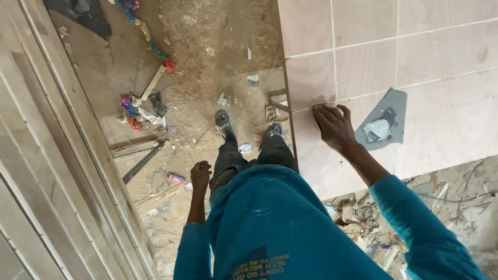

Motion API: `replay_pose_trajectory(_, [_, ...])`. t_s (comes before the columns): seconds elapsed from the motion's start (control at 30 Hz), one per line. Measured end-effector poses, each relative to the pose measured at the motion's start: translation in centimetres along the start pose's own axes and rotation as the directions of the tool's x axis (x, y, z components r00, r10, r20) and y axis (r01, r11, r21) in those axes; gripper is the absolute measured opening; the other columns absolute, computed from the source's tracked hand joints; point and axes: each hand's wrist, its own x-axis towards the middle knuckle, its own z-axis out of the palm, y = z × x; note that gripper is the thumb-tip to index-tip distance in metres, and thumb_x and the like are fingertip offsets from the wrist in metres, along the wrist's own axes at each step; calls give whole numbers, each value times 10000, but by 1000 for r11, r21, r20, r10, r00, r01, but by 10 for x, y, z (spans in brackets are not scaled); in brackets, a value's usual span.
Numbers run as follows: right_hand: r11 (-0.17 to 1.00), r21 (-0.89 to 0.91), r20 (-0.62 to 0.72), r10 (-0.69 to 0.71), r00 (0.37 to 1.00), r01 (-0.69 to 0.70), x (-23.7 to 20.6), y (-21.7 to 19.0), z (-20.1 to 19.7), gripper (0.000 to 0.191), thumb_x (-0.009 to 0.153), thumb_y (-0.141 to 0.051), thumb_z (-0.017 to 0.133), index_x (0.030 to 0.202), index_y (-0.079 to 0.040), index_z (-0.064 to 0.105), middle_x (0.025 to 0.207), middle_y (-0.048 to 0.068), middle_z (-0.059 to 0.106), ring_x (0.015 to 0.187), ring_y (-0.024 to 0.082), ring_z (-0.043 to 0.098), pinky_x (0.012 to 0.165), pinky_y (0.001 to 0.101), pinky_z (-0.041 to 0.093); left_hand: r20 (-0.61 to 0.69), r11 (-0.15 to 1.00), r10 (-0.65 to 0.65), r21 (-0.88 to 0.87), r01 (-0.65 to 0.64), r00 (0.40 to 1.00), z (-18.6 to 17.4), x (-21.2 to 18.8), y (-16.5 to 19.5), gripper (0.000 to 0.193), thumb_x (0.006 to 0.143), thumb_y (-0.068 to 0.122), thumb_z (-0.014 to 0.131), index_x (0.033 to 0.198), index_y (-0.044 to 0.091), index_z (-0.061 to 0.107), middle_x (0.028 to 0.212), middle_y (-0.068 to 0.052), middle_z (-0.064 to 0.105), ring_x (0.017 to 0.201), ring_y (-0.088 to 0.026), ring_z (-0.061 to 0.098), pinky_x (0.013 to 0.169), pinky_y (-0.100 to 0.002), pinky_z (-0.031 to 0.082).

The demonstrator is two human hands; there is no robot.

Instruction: The person scoops white filler onto a hand board, then presses the filler into the seams between plywood panels using a small applicator, working along the joints and smoothing the seams by hand.

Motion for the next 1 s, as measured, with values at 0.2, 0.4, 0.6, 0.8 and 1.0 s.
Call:
replay_pose_trajectory(0.2, [996,-85,332,38,942,-10,20,18,-18,357,965,-64,566,1285,-168,687,1233,15,738,1204,183,652,1176,608,278,21,969,-112,222,105,993,-5,-6,6,288,941,176,618,1105,-21,748,915,-166,777,709,-239,751,641,-295,575])
replay_pose_trajectory(0.4, [993,-113,364,73,929,-33,43,22,-24,375,987,-40,512,1289,-180,685,1271,-3,721,1250,155,624,1198,641,220,-26,992,-127,-4,127,992,-15,2,23,297,941,205,594,1152,18,688,944,-129,762,711,-193,735,547,-297,532])
replay_pose_trajectory(0.6, [998,-59,399,0,917,26,27,15,-13,427,929,-45,538,1321,-165,657,1303,4,705,1285,156,598,1215,616,221,-11,996,-90,16,90,996,-12,-6,18,323,957,203,592,1164,-12,715,912,-139,773,666,-208,726,530,-284,517])
replay_pose_trajectory(0.8, [991,-127,339,7,941,39,17,31,-22,420,965,-58,540,1361,-164,635,1305,8,697,1279,178,588,1183,631,206,-15,995,-98,-10,98,995,-10,-9,11,319,970,241,588,1155,1,691,906,-131,769,658,-186,726,508,-289,508])
replay_pose_trajectory(1.0, [995,-100,347,57,936,-24,9,28,-23,387,995,-74,558,1354,-198,636,1321,-28,693,1310,152,585,1222,605,228,-16,983,-181,24,182,983,-11,-13,2,299,983,221,584,1135,-7,703,914,-132,763,653,-194,710,497,-296,493])
